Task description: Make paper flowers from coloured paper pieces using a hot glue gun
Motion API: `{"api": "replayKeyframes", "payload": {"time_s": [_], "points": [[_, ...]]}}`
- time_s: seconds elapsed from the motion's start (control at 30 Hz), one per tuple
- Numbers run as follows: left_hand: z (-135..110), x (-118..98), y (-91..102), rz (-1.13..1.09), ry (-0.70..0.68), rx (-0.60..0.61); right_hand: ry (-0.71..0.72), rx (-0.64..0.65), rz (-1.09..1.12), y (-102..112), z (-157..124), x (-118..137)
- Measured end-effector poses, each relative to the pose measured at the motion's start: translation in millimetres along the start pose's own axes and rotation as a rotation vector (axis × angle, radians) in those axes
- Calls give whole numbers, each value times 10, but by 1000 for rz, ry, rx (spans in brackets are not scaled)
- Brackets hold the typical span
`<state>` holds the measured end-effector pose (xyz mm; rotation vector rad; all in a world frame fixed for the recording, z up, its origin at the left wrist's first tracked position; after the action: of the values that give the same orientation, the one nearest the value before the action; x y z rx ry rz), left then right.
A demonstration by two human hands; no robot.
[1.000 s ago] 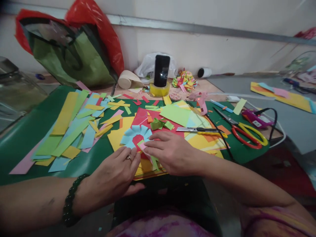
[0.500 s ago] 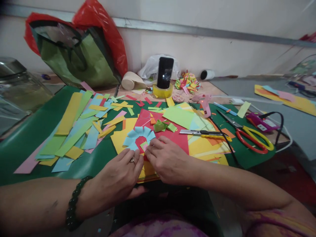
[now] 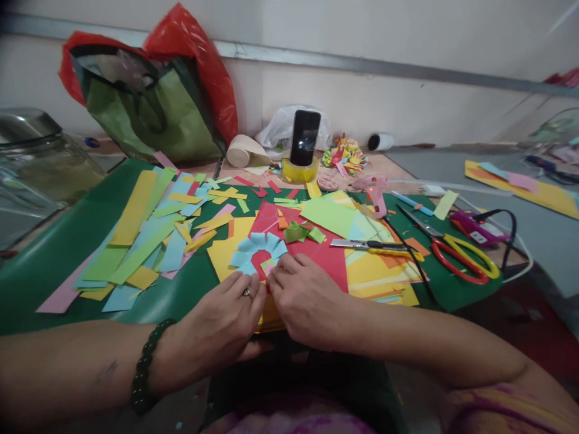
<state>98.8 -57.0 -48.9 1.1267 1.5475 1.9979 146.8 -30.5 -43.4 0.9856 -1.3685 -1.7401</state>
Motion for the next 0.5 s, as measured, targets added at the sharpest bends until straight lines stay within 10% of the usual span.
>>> {"api": "replayKeyframes", "payload": {"time_s": [0.3,0.5], "points": [[10,-1,-9,1,-13,23,19,74,78,31,43,-127],[19,22,-33,-36,-4,28,9,-139,152,475,-31,-488]]}}
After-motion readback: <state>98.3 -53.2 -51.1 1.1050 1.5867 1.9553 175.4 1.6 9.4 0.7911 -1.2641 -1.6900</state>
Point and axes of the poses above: each hand's wrist, its own z-axis towards the middle knuckle, its own y-axis out of the back of the hand, x = y × z, the point moved 8 cm from there along z, towards the middle knuckle, and after that the axes turned 1 degree about x, right-handed, at the moved point
